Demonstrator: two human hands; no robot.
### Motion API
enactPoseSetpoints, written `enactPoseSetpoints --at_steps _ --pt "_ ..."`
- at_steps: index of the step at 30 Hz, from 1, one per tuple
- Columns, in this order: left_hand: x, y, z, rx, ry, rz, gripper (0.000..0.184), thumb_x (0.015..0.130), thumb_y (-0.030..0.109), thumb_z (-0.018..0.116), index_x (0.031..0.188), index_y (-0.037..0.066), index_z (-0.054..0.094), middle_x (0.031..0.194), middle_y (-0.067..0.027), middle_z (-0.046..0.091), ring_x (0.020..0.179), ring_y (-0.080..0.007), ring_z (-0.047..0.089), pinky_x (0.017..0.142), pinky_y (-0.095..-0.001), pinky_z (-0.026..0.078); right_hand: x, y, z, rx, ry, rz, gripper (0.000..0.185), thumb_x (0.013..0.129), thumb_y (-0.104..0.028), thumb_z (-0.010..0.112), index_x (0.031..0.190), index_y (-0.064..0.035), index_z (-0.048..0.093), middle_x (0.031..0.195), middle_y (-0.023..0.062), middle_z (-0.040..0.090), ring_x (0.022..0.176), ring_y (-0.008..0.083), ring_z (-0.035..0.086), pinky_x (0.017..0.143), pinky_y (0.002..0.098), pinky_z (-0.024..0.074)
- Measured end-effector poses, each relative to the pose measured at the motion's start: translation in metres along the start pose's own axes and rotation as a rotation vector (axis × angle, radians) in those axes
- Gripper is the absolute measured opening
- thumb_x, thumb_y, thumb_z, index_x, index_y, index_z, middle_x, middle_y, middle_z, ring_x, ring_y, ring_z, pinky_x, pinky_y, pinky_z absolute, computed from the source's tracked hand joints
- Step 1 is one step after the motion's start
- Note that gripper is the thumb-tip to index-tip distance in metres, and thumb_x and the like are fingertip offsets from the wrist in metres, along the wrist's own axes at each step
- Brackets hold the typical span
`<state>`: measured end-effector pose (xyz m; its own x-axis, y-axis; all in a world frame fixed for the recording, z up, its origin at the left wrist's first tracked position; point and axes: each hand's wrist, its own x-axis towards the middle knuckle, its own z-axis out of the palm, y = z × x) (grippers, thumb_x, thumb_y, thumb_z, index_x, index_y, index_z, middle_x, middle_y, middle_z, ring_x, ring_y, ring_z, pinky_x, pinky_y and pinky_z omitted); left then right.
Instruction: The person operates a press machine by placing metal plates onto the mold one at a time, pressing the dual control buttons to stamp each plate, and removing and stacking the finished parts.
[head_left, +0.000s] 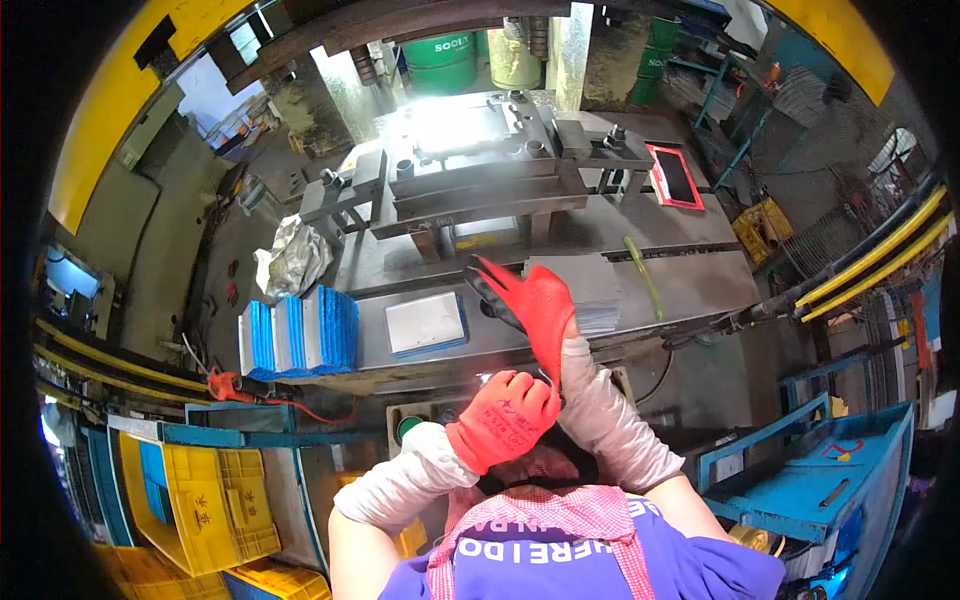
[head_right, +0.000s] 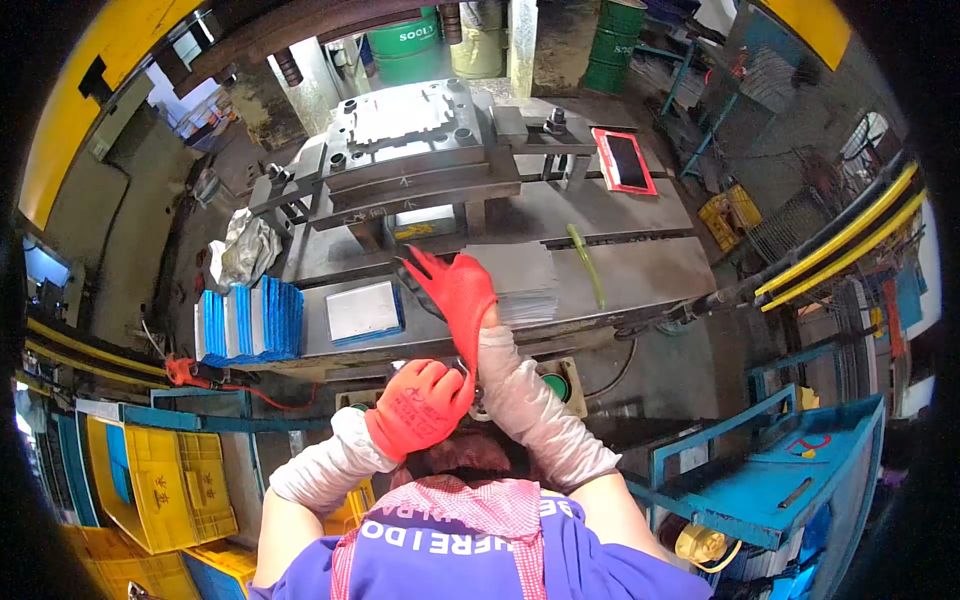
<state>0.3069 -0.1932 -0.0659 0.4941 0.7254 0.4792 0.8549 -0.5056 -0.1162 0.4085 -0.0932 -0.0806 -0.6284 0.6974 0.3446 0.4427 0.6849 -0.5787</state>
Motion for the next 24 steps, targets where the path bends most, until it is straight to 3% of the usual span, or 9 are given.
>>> enactPoseSetpoints --at_steps 6,10,15,17,21,24 --pt "0.004 -0.002 -0.004 -0.196 -0.080 -0.132 0.036 0.064 0.020 0.068 0.096 0.005 0.061 0.082 -0.0060 0.056 0.076 -0.0246 0.056 0.073 -0.0387 0.046 0.024 0.005 -0.025 -0.032 -0.410 0.295 0.030 0.088 -0.010 0.055 0.116 0.0003 0.053 0.109 0.0081 0.062 0.094 0.0194 0.060 0.083 0.0327 0.0476" --pt "0.006 -0.007 0.000 -0.332 -0.140 -0.202 0.040 0.064 0.023 0.072 0.097 0.005 0.059 0.087 -0.0085 0.057 0.082 -0.0277 0.056 0.074 -0.0408 0.046 0.035 0.004 -0.021 0.362 -0.154 0.191 0.035 0.089 -0.011 0.055 0.122 0.0004 0.051 0.112 0.0062 0.061 0.099 0.0154 0.056 0.087 0.0306 0.0451" --pt "0.022 -0.011 0.001 -0.451 -0.085 -0.155 0.037 0.066 0.024 0.072 0.096 0.005 0.059 0.088 -0.0088 0.058 0.083 -0.0282 0.057 0.074 -0.0404 0.046 0.035 0.011 -0.018 0.624 0.092 0.153 0.042 0.090 -0.013 0.054 0.130 0.0005 0.048 0.115 0.0039 0.059 0.105 0.0102 0.051 0.092 0.0279 0.0420" --pt "0.024 -0.012 0.003 -0.456 -0.089 -0.140 0.036 0.067 0.024 0.071 0.095 0.006 0.059 0.088 -0.0089 0.059 0.084 -0.0283 0.057 0.074 -0.0403 0.046 0.039 0.021 -0.002 0.754 0.227 0.074 0.049 0.086 -0.008 0.055 0.133 -0.0050 0.043 0.119 0.0198 0.057 0.111 0.0233 0.057 0.091 0.0358 0.0450" --pt "0.025 -0.005 0.007 -0.551 -0.132 -0.062 0.034 0.068 0.025 0.071 0.093 0.006 0.059 0.089 -0.0095 0.060 0.084 -0.0289 0.058 0.073 -0.0401 0.047 0.028 0.027 -0.001 0.780 0.244 -0.040 0.055 0.090 -0.013 0.050 0.142 -0.0027 0.033 0.142 0.0169 0.040 0.130 0.0199 0.041 0.104 0.0308 0.0331" --pt "0.022 0.012 0.010 -0.684 -0.181 -0.011 0.035 0.068 0.023 0.070 0.097 0.006 0.061 0.090 -0.0106 0.059 0.084 -0.0306 0.058 0.073 -0.0401 0.047 0.016 0.009 -0.022 1.034 0.044 0.064 0.058 0.093 -0.018 0.047 0.145 -0.0008 0.026 0.149 0.0136 0.032 0.138 0.0187 0.028 0.110 0.0304 0.0232"
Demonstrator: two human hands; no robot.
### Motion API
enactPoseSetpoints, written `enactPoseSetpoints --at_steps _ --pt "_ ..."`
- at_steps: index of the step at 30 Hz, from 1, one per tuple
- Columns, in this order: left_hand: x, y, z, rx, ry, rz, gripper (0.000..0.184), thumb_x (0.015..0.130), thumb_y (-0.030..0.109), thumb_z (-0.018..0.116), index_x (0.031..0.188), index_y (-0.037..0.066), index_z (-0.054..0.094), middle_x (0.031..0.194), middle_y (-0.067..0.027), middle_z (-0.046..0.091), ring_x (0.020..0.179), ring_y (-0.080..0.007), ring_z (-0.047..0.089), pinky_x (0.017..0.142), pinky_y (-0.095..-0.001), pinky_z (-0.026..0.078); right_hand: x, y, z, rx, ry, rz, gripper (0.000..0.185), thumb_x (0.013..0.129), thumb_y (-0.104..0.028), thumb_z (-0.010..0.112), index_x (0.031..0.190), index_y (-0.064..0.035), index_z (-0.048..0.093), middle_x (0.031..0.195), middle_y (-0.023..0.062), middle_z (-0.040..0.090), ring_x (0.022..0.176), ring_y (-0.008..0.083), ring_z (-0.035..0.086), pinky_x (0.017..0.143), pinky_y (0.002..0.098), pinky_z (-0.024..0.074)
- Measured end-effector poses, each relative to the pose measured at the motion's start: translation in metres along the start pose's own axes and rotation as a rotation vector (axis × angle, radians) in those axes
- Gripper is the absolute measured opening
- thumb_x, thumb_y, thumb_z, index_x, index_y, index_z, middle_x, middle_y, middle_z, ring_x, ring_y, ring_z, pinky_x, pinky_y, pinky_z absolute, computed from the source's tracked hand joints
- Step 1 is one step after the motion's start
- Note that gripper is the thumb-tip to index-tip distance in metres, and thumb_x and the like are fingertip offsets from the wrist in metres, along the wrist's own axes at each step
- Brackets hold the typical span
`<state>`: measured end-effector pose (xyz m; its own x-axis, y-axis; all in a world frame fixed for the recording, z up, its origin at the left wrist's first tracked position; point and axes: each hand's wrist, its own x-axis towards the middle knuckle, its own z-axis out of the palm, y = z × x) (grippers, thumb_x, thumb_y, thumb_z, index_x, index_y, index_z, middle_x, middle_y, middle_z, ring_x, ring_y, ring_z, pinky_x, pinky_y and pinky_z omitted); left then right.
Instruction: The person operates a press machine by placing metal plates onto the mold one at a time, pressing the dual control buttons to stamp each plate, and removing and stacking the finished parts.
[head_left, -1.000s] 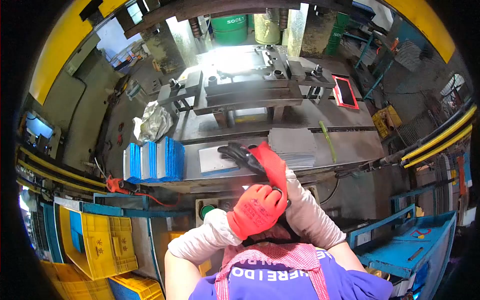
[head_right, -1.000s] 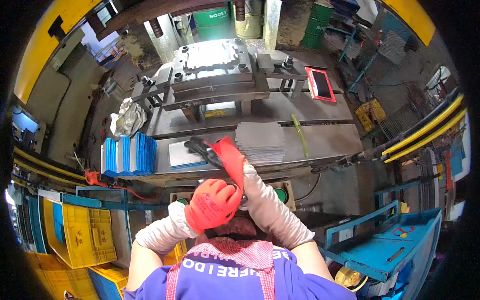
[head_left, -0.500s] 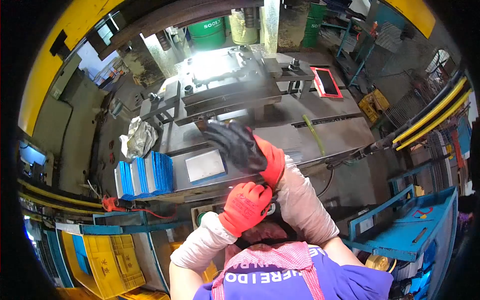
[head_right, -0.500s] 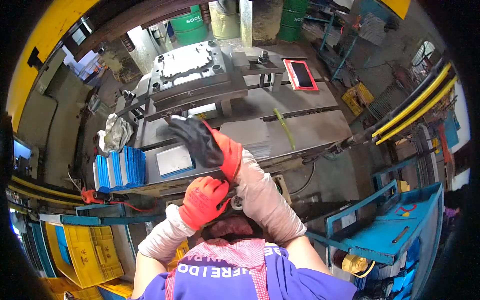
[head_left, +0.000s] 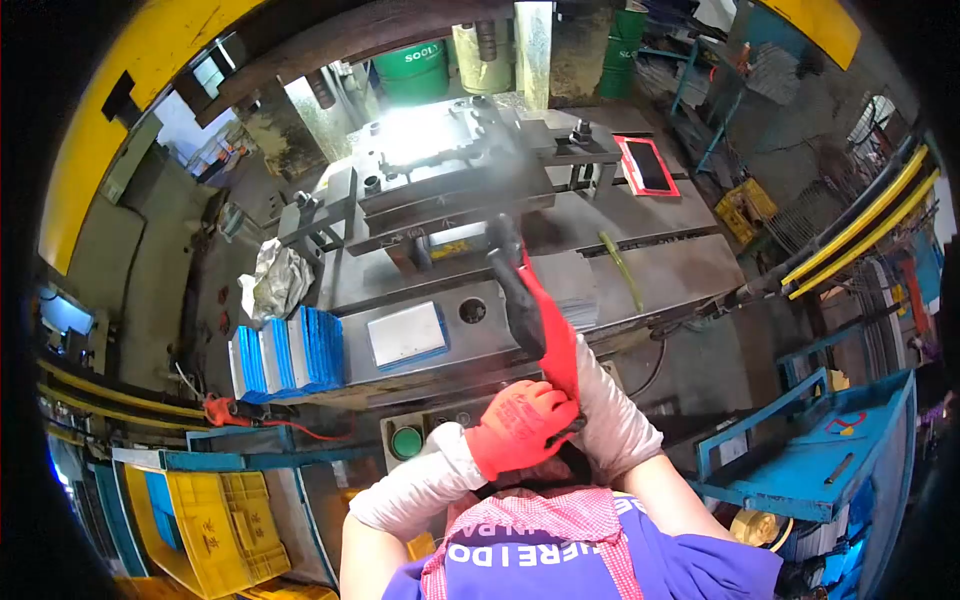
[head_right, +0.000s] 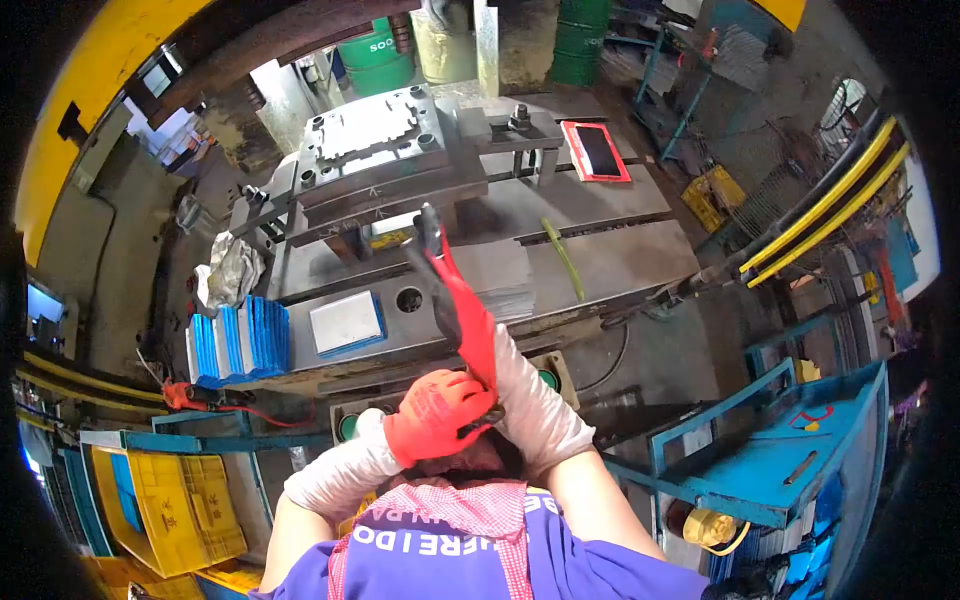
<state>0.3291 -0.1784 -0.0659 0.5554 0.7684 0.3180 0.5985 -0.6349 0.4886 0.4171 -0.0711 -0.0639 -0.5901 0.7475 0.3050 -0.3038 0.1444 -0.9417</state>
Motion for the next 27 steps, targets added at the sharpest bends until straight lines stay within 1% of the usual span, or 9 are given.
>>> enactPoseSetpoints --at_steps 3,8,11,13,15,18,21,22,27 --pt "-0.010 0.000 -0.005 -0.085 0.021 0.006 0.036 0.069 0.022 0.070 0.100 0.005 0.062 0.090 -0.0115 0.059 0.084 -0.0317 0.058 0.074 -0.0404 0.047 0.013 0.042 -0.008 -0.166 -0.054 -0.262 0.048 0.093 -0.020 0.051 0.135 0.0002 0.041 0.135 0.0117 0.047 0.124 0.0167 0.043 0.103 0.0302 0.0322" --pt "-0.030 -0.007 -0.008 -0.085 -0.071 -0.158 0.038 0.073 0.021 0.070 0.107 0.004 0.061 0.099 -0.0151 0.061 0.090 -0.0347 0.059 0.078 -0.0422 0.047 0.028 0.062 0.014 0.536 -0.012 0.152 0.032 0.088 -0.016 0.060 0.118 -0.0032 0.059 0.109 0.0061 0.065 0.093 0.0092 0.060 0.083 0.0233 0.0464" --pt "-0.050 -0.012 -0.017 -0.096 0.090 -0.417 0.046 0.074 0.017 0.072 0.116 0.003 0.059 0.105 -0.0169 0.061 0.095 -0.0354 0.059 0.083 -0.0415 0.047 0.026 0.011 -0.024 -0.050 -0.029 0.332 0.022 0.087 -0.016 0.063 0.104 -0.0017 0.065 0.092 0.0032 0.068 0.084 0.0080 0.060 0.074 0.0239 0.0481" --pt "-0.083 -0.016 -0.015 -0.110 0.232 -0.542 0.053 0.075 0.014 0.072 0.125 0.006 0.056 0.113 -0.0177 0.060 0.104 -0.0355 0.057 0.091 -0.0388 0.045 0.032 0.013 -0.061 -0.156 0.046 -0.043 0.019 0.086 -0.015 0.065 0.099 -0.0021 0.067 0.082 0.0016 0.068 0.077 0.0080 0.060 0.068 0.0261 0.0488" --pt "-0.120 -0.026 -0.007 -0.037 0.321 -0.615 0.048 0.077 0.019 0.070 0.122 0.007 0.058 0.110 -0.0167 0.061 0.102 -0.0345 0.058 0.088 -0.0400 0.046 0.041 -0.002 -0.105 -0.293 -0.022 0.190 0.026 0.084 -0.015 0.067 0.107 -0.0036 0.066 0.084 0.0016 0.068 0.074 0.0068 0.058 0.065 0.0256 0.0483" --pt "-0.157 -0.029 0.002 0.005 0.358 -0.727 0.046 0.076 0.018 0.071 0.119 0.006 0.060 0.108 -0.0161 0.062 0.102 -0.0341 0.058 0.087 -0.0392 0.046 0.064 -0.006 -0.129 -0.655 -0.314 0.414 0.061 0.078 -0.033 0.072 0.130 -0.0082 0.052 0.113 0.0125 0.064 0.101 0.0182 0.060 0.087 0.0341 0.0473" --pt "-0.173 -0.025 0.008 -0.061 0.346 -0.795 0.046 0.076 0.018 0.071 0.119 0.006 0.059 0.108 -0.0156 0.062 0.102 -0.0336 0.058 0.088 -0.0395 0.046 0.071 0.027 -0.131 -1.450 -0.653 0.172 0.100 0.066 -0.053 0.075 0.145 -0.0107 0.031 0.142 0.0204 0.037 0.132 0.0336 0.036 0.109 0.0479 0.0272" --pt "-0.176 -0.026 0.010 0.003 0.311 -0.773 0.046 0.076 0.017 0.071 0.119 0.006 0.059 0.107 -0.0155 0.061 0.101 -0.0336 0.058 0.087 -0.0399 0.046 0.082 0.030 -0.127 -1.434 -0.796 0.435 0.122 0.056 -0.065 0.075 0.150 -0.0157 0.013 0.153 0.0199 0.016 0.141 0.0375 0.014 0.113 0.0517 0.0125" --pt "-0.179 -0.023 0.009 0.011 0.311 -0.779 0.046 0.076 0.017 0.071 0.119 0.006 0.059 0.105 -0.0151 0.061 0.098 -0.0338 0.057 0.086 -0.0396 0.046 0.098 0.051 -0.122 -1.436 -0.928 0.415 0.120 0.056 -0.061 0.077 0.149 -0.0154 0.016 0.150 0.0207 0.023 0.138 0.0367 0.024 0.113 0.0486 0.0164"
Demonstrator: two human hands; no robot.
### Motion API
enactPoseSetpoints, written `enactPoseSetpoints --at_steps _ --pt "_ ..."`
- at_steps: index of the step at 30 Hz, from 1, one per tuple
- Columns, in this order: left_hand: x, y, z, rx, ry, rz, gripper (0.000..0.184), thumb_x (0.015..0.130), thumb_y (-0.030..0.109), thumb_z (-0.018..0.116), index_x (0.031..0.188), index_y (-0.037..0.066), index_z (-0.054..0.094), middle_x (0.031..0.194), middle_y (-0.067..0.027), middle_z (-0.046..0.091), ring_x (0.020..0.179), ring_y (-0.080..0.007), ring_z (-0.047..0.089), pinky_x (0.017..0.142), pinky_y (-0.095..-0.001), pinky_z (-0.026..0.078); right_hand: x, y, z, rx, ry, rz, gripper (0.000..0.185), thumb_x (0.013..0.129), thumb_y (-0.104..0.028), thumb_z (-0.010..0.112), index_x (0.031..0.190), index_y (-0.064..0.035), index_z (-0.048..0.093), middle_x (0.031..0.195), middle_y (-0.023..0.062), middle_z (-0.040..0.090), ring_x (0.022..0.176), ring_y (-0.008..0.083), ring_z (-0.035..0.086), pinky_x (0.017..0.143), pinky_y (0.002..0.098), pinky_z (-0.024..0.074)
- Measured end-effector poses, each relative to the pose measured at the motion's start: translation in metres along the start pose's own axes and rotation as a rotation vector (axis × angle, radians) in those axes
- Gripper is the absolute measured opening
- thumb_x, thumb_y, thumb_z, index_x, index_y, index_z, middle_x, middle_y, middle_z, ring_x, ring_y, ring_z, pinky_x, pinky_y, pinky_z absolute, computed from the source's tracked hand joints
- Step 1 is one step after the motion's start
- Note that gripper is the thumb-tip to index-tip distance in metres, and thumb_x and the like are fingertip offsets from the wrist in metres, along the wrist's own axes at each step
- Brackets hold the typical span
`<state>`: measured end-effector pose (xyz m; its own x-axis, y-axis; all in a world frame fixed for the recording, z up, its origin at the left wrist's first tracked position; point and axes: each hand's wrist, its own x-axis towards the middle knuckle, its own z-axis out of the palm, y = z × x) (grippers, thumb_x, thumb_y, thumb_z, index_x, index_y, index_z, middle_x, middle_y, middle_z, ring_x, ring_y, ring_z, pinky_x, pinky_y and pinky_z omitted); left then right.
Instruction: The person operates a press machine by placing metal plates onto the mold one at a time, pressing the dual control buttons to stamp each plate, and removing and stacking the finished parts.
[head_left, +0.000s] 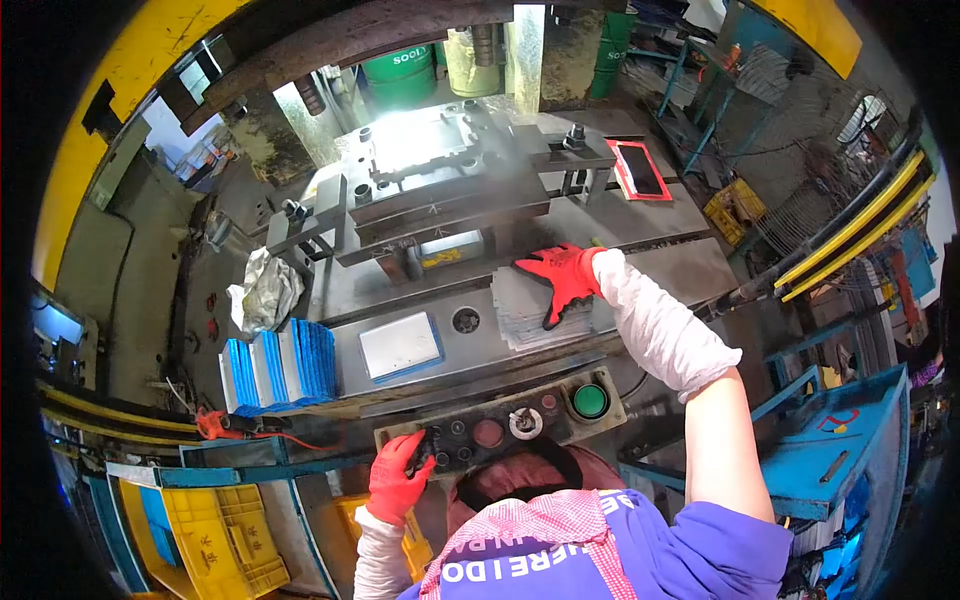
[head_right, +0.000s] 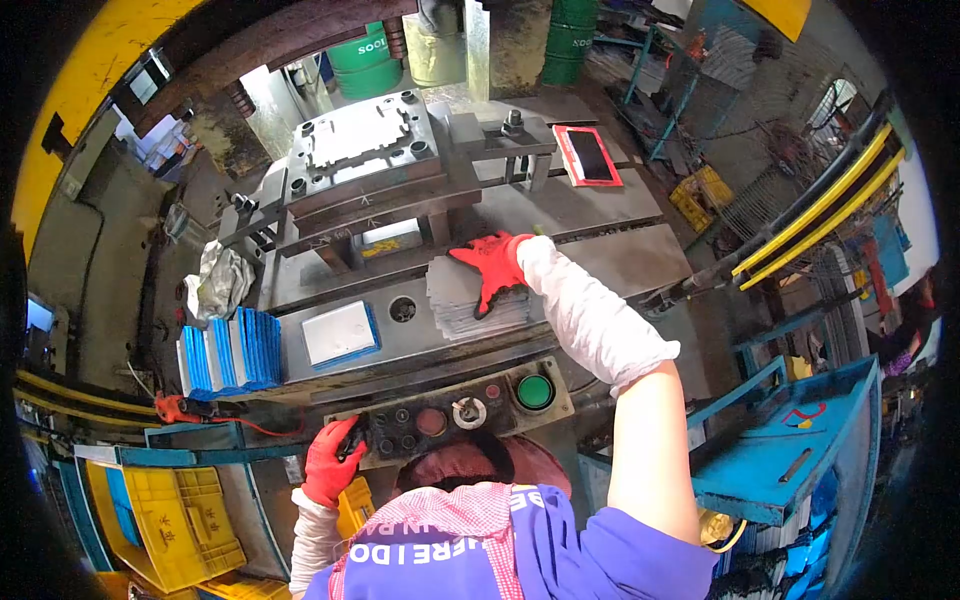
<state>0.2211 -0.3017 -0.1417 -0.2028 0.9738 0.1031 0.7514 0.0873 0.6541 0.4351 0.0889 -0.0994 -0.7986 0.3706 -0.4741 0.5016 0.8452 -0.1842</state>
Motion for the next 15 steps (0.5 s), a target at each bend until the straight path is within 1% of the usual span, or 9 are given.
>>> enactPoseSetpoints --at_steps 2,5,8,11,14,15 --pt "0.000 0.000 0.000 -0.008 0.008 -0.013 0.046 0.076 0.018 0.070 0.119 0.006 0.059 0.104 -0.0149 0.062 0.098 -0.0335 0.057 0.086 -0.0392 0.045 0.001 -0.004 -0.006 -0.052 -0.026 0.003 0.119 0.056 -0.059 0.077 0.149 -0.0148 0.017 0.149 0.0210 0.026 0.137 0.0363 0.027 0.113 0.0472 0.0179" --pt "0.001 0.002 0.002 -0.004 0.006 -0.030 0.045 0.076 0.018 0.070 0.118 0.006 0.060 0.103 -0.0150 0.062 0.098 -0.0336 0.058 0.085 -0.0394 0.046 -0.007 -0.007 -0.009 -0.054 0.013 0.007 0.117 0.057 -0.057 0.078 0.149 -0.0139 0.019 0.147 0.0202 0.031 0.134 0.0346 0.032 0.112 0.0460 0.0201" --pt "0.004 -0.002 0.007 -0.012 -0.009 -0.010 0.045 0.076 0.019 0.070 0.118 0.006 0.060 0.103 -0.0152 0.062 0.097 -0.0340 0.058 0.084 -0.0400 0.046 -0.021 -0.009 -0.014 0.019 0.079 -0.008 0.114 0.057 -0.055 0.078 0.148 -0.0132 0.021 0.146 0.0177 0.034 0.133 0.0331 0.035 0.112 0.0437 0.0214" --pt "0.010 0.000 0.009 -0.001 -0.043 -0.026 0.045 0.076 0.020 0.070 0.118 0.007 0.060 0.104 -0.0154 0.062 0.098 -0.0345 0.058 0.084 -0.0407 0.046 -0.027 -0.003 -0.009 0.078 0.191 -0.045 0.107 0.060 -0.053 0.077 0.146 -0.0109 0.028 0.141 0.0175 0.041 0.130 0.0326 0.039 0.109 0.0420 0.0272" --pt "0.016 -0.002 0.013 0.010 -0.030 0.031 0.046 0.077 0.022 0.071 0.119 0.008 0.059 0.105 -0.0154 0.062 0.099 -0.0346 0.058 0.085 -0.0409 0.046 -0.030 0.002 -0.004 0.187 0.270 -0.141 0.090 0.066 -0.048 0.074 0.139 -0.0081 0.040 0.132 0.0191 0.050 0.122 0.0354 0.047 0.102 0.0424 0.0365" --pt "0.018 -0.002 0.014 0.011 -0.031 0.035 0.046 0.077 0.022 0.071 0.120 0.008 0.059 0.105 -0.0154 0.062 0.098 -0.0346 0.058 0.085 -0.0410 0.046 -0.033 0.000 -0.005 0.134 0.232 -0.127 0.083 0.069 -0.046 0.072 0.137 -0.0073 0.043 0.128 0.0192 0.053 0.118 0.0360 0.049 0.100 0.0428 0.0385"
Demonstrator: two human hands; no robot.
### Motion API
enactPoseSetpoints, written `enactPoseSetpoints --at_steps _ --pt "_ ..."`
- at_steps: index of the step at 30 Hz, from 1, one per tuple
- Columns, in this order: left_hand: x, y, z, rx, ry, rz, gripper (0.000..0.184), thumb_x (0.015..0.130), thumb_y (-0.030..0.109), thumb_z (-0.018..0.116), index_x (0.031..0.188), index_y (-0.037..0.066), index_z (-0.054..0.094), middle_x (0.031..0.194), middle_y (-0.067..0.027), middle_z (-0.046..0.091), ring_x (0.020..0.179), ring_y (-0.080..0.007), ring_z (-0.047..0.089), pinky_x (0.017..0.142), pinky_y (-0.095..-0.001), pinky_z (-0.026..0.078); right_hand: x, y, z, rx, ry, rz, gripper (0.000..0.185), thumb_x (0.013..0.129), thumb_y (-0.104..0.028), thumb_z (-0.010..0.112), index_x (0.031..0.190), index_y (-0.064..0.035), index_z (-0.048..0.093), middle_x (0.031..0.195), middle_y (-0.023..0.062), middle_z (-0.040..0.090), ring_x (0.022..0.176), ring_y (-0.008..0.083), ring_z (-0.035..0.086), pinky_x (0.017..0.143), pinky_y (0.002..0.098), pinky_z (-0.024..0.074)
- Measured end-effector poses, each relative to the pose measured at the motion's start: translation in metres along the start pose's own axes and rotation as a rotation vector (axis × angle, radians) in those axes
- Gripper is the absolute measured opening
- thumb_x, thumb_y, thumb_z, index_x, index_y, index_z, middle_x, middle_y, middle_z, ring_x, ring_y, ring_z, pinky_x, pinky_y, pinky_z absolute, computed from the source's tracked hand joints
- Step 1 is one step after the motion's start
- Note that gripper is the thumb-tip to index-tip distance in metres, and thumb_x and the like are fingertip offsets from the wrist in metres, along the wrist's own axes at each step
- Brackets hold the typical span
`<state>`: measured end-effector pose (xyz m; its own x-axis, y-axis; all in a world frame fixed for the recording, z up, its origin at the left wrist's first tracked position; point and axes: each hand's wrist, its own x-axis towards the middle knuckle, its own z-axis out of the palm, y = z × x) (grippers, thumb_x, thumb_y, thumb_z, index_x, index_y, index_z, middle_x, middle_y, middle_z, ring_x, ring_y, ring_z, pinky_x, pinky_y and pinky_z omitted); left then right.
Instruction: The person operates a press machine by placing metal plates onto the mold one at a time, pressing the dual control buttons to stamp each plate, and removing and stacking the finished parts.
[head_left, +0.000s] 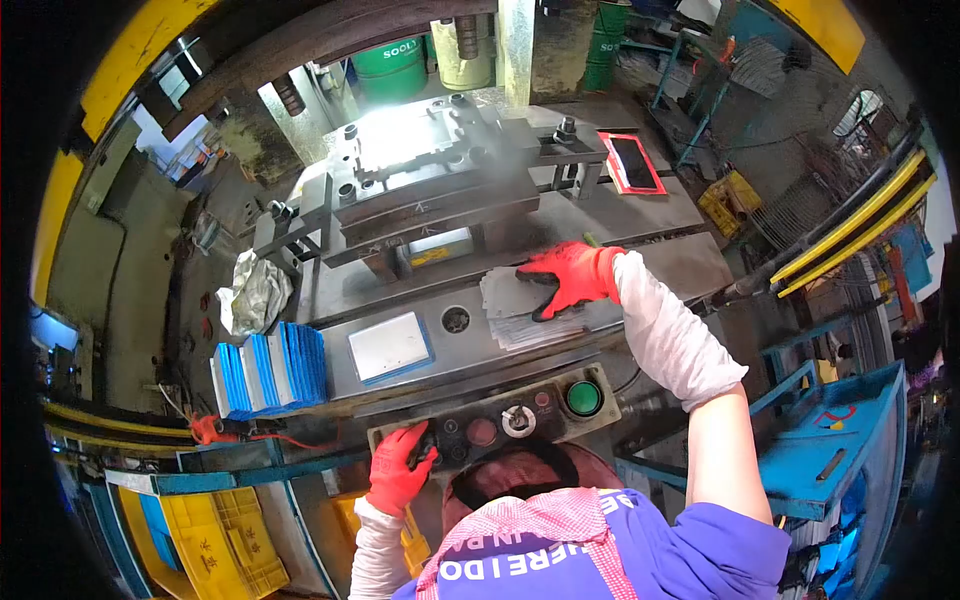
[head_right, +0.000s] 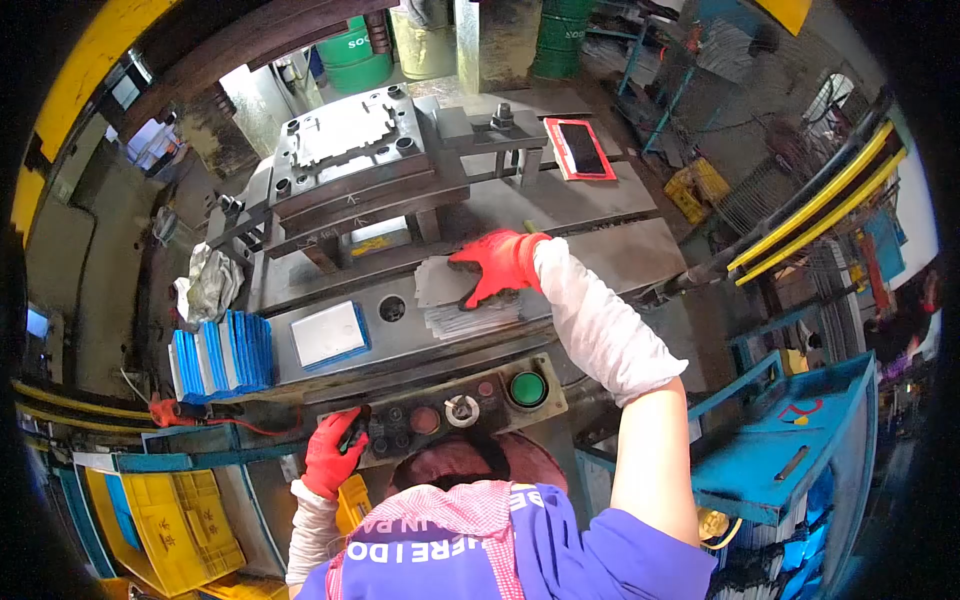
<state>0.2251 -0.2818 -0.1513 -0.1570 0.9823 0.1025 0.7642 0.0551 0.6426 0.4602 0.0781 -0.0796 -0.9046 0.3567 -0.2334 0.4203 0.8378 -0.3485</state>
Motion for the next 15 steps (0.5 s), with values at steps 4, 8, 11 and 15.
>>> enactPoseSetpoints --at_steps 4,8,11,15 --pt "0.000 -0.002 0.001 0.031 0.000 0.008 0.047 0.077 0.024 0.070 0.120 0.008 0.059 0.105 -0.0156 0.062 0.098 -0.0344 0.058 0.086 -0.0410 0.046 -0.026 -0.039 0.004 -0.396 -0.004 -0.031 0.054 0.073 -0.028 0.066 0.120 -0.0054 0.055 0.110 0.0166 0.062 0.104 0.0313 0.058 0.091 0.0412 0.0449" --pt "-0.009 -0.011 -0.001 0.027 0.025 -0.023 0.046 0.078 0.025 0.069 0.120 0.008 0.060 0.105 -0.0149 0.063 0.098 -0.0333 0.059 0.086 -0.0397 0.046 -0.045 -0.044 0.015 -0.572 0.485 -0.200 0.036 0.069 -0.018 0.065 0.101 -0.0037 0.060 0.093 0.0132 0.065 0.089 0.0263 0.063 0.083 0.0398 0.0476" --pt "-0.007 -0.006 -0.008 0.022 0.048 -0.095 0.046 0.077 0.022 0.070 0.119 0.007 0.059 0.109 -0.0162 0.062 0.101 -0.0325 0.060 0.088 -0.0376 0.047 -0.047 -0.061 -0.025 -0.521 0.720 -0.207 0.041 0.071 -0.012 0.064 0.112 -0.0063 0.059 0.104 0.0155 0.063 0.103 0.0290 0.060 0.096 0.0420 0.0450" --pt "-0.009 -0.008 -0.008 0.035 0.142 -0.093 0.045 0.077 0.022 0.070 0.118 0.007 0.060 0.106 -0.0154 0.062 0.098 -0.0329 0.059 0.085 -0.0388 0.047 0.001 -0.082 -0.076 -0.552 0.996 -0.264 0.056 0.067 -0.009 0.066 0.121 -0.0054 0.054 0.111 0.0159 0.060 0.109 0.0306 0.056 0.100 0.0429 0.0423"
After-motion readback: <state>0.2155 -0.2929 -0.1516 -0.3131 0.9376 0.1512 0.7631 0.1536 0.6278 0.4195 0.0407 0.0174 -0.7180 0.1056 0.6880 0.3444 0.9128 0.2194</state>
